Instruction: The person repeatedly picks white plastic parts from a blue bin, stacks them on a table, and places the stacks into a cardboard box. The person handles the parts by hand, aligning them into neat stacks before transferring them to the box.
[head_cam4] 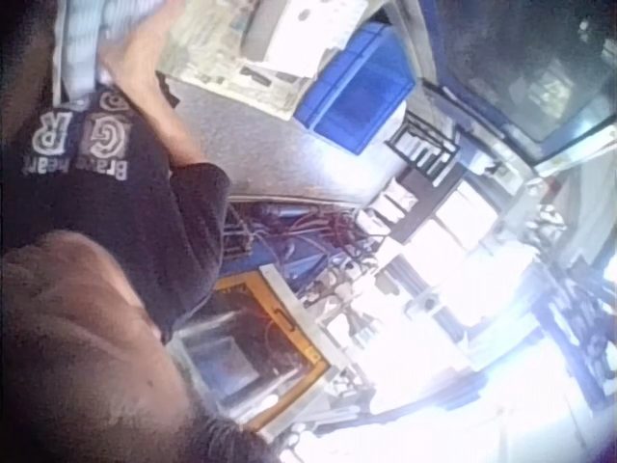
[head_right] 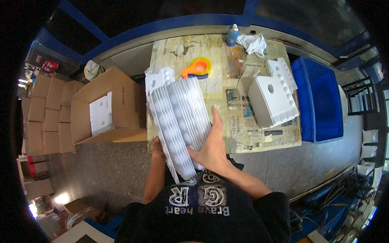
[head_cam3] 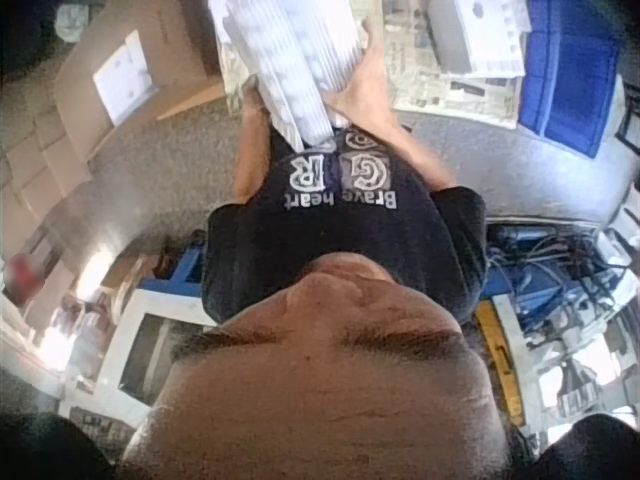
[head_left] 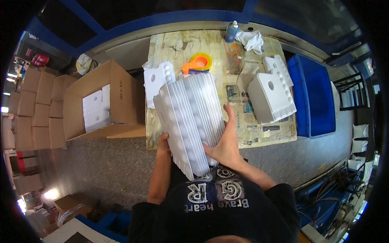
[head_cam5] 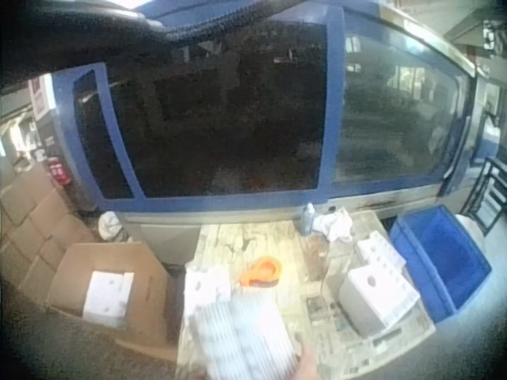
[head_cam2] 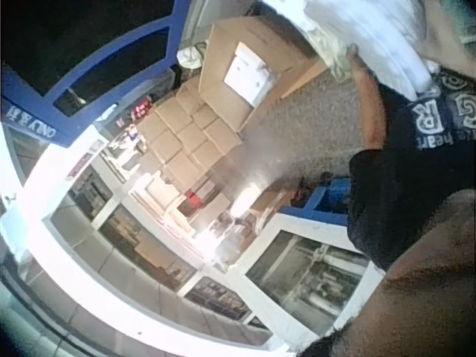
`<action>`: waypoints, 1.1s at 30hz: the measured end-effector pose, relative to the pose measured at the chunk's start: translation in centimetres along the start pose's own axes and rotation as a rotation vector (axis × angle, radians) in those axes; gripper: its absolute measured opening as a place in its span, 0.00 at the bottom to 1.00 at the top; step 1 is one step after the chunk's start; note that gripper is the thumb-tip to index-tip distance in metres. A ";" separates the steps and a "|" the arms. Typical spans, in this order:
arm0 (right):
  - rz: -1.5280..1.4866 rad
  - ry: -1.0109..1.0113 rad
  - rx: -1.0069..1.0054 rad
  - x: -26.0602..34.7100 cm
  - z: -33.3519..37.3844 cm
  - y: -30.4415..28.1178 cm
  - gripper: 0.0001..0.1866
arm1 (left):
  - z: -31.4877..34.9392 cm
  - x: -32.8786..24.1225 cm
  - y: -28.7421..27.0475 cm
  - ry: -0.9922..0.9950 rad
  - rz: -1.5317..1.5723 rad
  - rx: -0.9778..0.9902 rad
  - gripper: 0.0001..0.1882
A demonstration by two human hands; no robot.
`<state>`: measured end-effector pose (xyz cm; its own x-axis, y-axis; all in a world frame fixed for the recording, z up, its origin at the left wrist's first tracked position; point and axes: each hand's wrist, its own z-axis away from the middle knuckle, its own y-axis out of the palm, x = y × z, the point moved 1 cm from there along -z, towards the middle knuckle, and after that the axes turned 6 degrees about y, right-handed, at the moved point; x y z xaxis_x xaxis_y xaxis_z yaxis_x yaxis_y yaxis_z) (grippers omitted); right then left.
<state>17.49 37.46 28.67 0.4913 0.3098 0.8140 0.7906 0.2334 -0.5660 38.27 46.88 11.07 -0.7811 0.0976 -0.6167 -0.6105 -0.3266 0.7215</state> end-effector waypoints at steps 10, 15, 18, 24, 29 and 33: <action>-0.116 0.203 0.227 -3.4 -0.4 2.1 0.39 | 2.0 1.7 -0.7 -0.035 0.097 -0.091 0.45; 0.035 0.288 0.398 -3.7 0.0 6.5 0.42 | 8.0 2.7 -4.4 0.001 0.005 -0.342 0.41; -0.130 0.328 0.506 -4.6 0.6 11.3 0.47 | 12.0 2.9 -6.2 0.148 0.043 -0.488 0.39; -0.422 0.509 0.591 -9.8 2.2 22.4 0.46 | 20.0 3.2 -8.7 0.296 0.188 -0.953 0.31; -0.911 0.968 0.573 -15.3 2.8 29.3 0.44 | 23.8 2.9 -11.3 0.424 0.194 -0.990 0.33; -0.735 0.870 0.540 -17.9 4.4 30.7 0.46 | 24.3 0.1 -12.9 0.403 0.049 -0.949 0.35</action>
<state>31.36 43.17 -3.81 0.2395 -0.7136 0.6583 0.8298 0.5025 0.2428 42.94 73.96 9.35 -0.5938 -0.2009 -0.7791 -0.0880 -0.9463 0.3110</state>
